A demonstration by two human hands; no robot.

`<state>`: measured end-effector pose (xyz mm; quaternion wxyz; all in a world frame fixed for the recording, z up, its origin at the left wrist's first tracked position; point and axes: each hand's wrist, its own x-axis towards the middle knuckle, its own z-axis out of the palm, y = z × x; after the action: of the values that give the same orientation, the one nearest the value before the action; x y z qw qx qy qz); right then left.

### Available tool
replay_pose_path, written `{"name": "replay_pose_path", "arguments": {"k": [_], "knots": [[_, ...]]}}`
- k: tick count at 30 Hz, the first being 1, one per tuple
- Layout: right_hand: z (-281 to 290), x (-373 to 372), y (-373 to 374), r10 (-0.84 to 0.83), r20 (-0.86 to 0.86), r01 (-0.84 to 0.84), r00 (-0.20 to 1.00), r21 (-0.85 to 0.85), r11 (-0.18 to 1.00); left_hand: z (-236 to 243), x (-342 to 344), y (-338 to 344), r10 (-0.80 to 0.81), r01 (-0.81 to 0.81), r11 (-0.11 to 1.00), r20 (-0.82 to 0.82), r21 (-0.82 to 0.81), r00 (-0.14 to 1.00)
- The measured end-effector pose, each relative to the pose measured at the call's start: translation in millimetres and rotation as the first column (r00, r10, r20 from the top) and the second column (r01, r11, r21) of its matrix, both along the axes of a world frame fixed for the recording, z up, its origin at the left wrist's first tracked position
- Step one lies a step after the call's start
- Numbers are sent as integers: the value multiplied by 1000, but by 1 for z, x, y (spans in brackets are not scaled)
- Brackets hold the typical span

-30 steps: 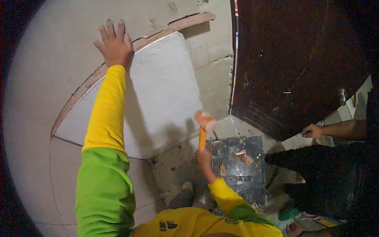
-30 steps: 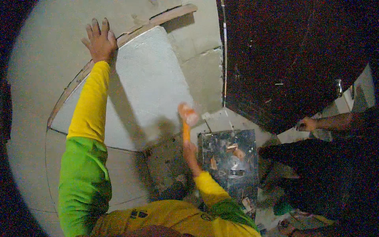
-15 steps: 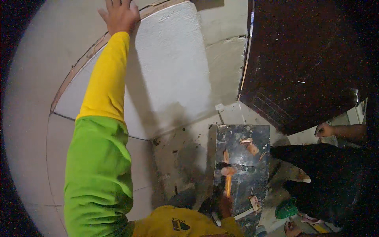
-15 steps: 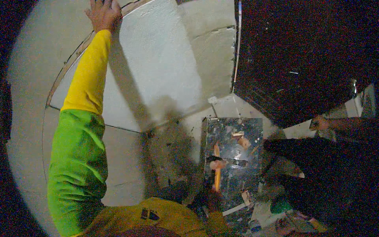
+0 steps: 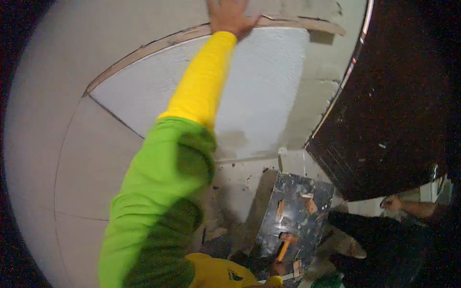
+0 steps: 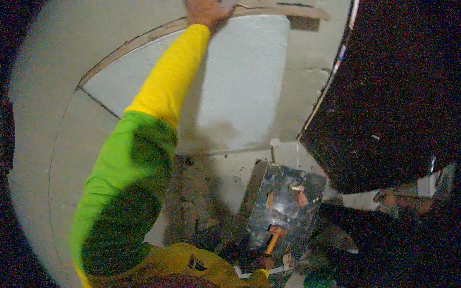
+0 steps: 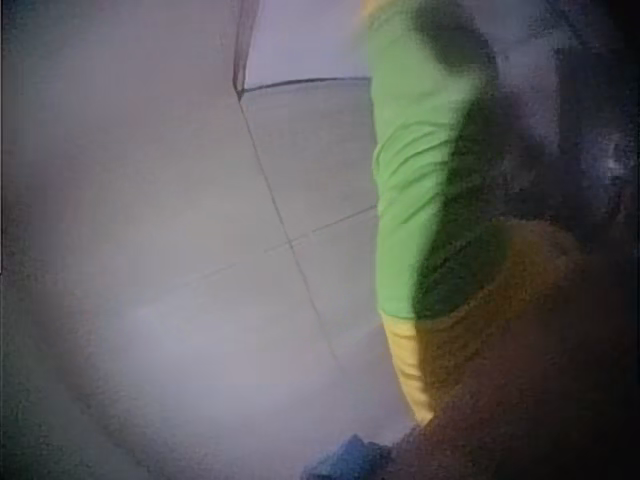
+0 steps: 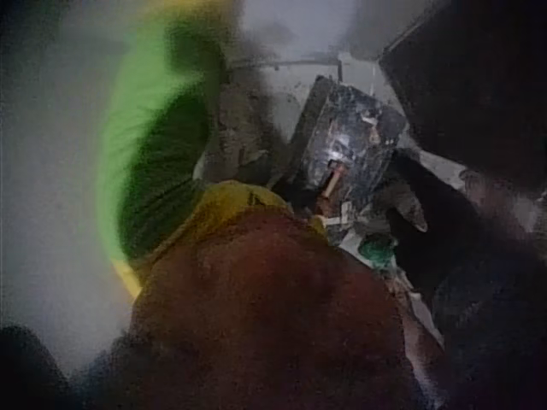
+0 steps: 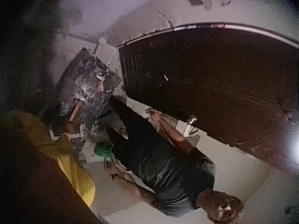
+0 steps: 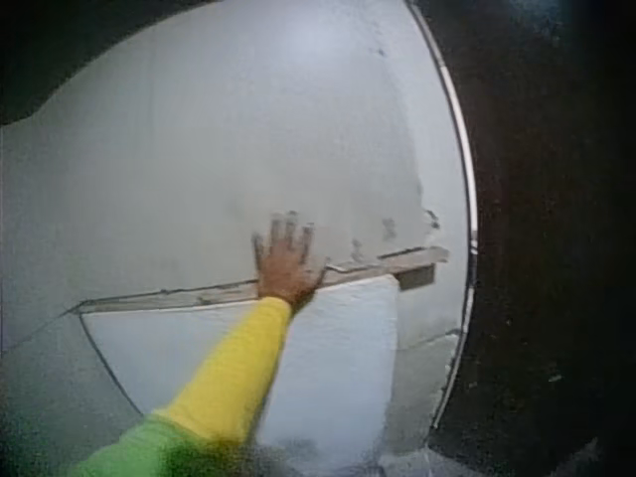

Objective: The person uses a mallet and by hand to install or repair a wall panel, holding a wooden strip and a piece of material against the wall while another person assists.

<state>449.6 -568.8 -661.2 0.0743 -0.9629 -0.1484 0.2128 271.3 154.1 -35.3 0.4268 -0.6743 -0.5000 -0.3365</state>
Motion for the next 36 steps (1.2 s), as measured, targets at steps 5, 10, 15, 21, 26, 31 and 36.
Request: {"name": "replay_pose_path", "arguments": {"k": [5, 10, 15, 21, 26, 31, 36], "knots": [[8, 6, 30, 72, -14, -73, 997, -12, 997, 17, -10, -11, -35, 41, 986, 36, -164, 999], [18, 16, 50, 155, -85, -157, 984, -11, 988, 19, 5, -7, 308, -306, 951, -95, 38, 947], [27, 3, 55, 216, -205, -211, 955, 46, 976, 32, 0, -12, -72, 67, 962, -10, -266, 997], [57, -20, 20, 169, -297, -160, 940, 57, 986, 26, 8, -13, -105, 106, 968, 13, -229, 994], [69, -31, -28, 45, -240, -41, 970, 23, 999, 29, -9, -8, -87, 84, 995, -51, -52, 995], [60, -55, -92, -79, -153, 83, 985, 22, 996, 36, -2, -12, -137, 136, 984, 4, -113, 991], [15, -110, -173, 109, 28, -110, 994, 58, 992, 3, -1, 41, 7, -23, 974, -72, -225, 997]]}}
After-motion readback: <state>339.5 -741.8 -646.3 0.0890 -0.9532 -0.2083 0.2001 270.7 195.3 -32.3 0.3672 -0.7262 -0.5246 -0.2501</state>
